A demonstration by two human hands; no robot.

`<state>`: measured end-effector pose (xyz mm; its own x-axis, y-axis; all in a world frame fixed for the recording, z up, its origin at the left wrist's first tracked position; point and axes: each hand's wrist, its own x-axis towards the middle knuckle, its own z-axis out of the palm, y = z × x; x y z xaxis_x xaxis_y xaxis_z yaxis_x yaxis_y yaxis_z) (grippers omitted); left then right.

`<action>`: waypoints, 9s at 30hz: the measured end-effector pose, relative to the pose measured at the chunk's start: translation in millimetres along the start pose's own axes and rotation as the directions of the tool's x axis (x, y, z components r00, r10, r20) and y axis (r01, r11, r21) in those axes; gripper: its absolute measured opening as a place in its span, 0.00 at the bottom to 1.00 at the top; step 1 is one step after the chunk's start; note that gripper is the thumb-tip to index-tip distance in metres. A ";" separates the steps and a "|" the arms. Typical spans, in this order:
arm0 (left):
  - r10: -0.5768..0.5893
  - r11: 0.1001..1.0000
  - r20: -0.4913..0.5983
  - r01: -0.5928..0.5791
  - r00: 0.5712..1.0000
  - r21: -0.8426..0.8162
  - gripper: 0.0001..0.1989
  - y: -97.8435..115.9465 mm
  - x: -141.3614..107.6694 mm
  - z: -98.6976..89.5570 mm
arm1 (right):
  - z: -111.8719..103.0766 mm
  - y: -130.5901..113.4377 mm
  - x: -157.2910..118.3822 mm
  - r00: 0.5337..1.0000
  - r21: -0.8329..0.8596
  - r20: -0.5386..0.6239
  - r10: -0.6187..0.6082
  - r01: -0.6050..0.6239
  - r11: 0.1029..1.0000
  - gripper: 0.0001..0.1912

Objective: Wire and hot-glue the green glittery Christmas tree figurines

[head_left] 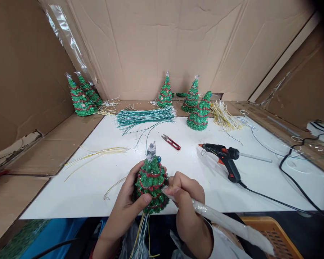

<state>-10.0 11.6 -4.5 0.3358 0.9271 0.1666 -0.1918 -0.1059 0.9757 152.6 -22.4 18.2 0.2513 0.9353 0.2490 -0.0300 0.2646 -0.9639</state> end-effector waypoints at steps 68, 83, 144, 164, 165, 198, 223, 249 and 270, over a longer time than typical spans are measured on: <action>-0.047 0.999 -0.047 0.048 0.998 0.021 0.36 0.3 -0.3 -0.8 | 0.8 -4.9 0.9 1.000 -0.006 -0.011 0.021 -0.021 1.000 0.20; -0.040 0.999 -0.019 0.039 0.999 -0.004 0.34 1.6 -1.2 1.7 | 1.4 -4.2 0.3 1.000 -0.010 -0.003 0.011 -0.012 1.000 0.20; -0.035 0.987 -0.421 -0.034 0.906 -0.157 0.38 -4.0 -2.9 9.3 | 0.0 -25.1 3.3 0.958 0.086 0.198 -0.208 0.195 0.977 0.12; 0.021 0.995 -0.351 -0.053 0.936 -0.083 0.36 -19.8 -8.4 -5.2 | 14.6 -16.4 0.8 0.941 -0.459 0.071 -0.332 0.326 0.826 0.11; 0.021 0.995 -0.353 -0.054 0.935 -0.084 0.36 -20.1 -8.8 -5.3 | 17.0 -16.0 -0.3 0.944 -0.471 0.066 -0.324 0.316 0.824 0.10; 0.080 0.994 -0.279 -0.097 0.957 -0.049 0.30 -11.1 -4.5 -0.8 | 34.0 -13.4 -2.2 0.902 -0.613 0.030 -0.432 0.357 0.704 0.07; 0.036 0.991 -0.299 -0.073 0.954 -0.115 0.35 -12.8 -5.6 1.1 | -33.3 5.7 60.5 0.867 -0.813 0.494 0.055 0.439 0.382 0.28; 0.056 0.996 -0.310 -0.075 0.949 -0.052 0.37 -17.8 -5.7 -3.7 | -33.6 -16.0 63.4 0.956 -0.710 0.234 0.176 0.045 0.703 0.25; 0.055 0.996 -0.314 -0.076 0.948 -0.055 0.34 -13.0 -3.7 -1.4 | -29.2 -38.6 -25.9 0.982 -0.310 0.187 -0.003 0.062 0.949 0.18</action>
<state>-10.1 10.0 -18.1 0.0185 0.9857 0.1675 -0.2670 -0.1565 0.9509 175.5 -63.7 46.2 0.0659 0.9620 0.2651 0.2872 0.2361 -0.9283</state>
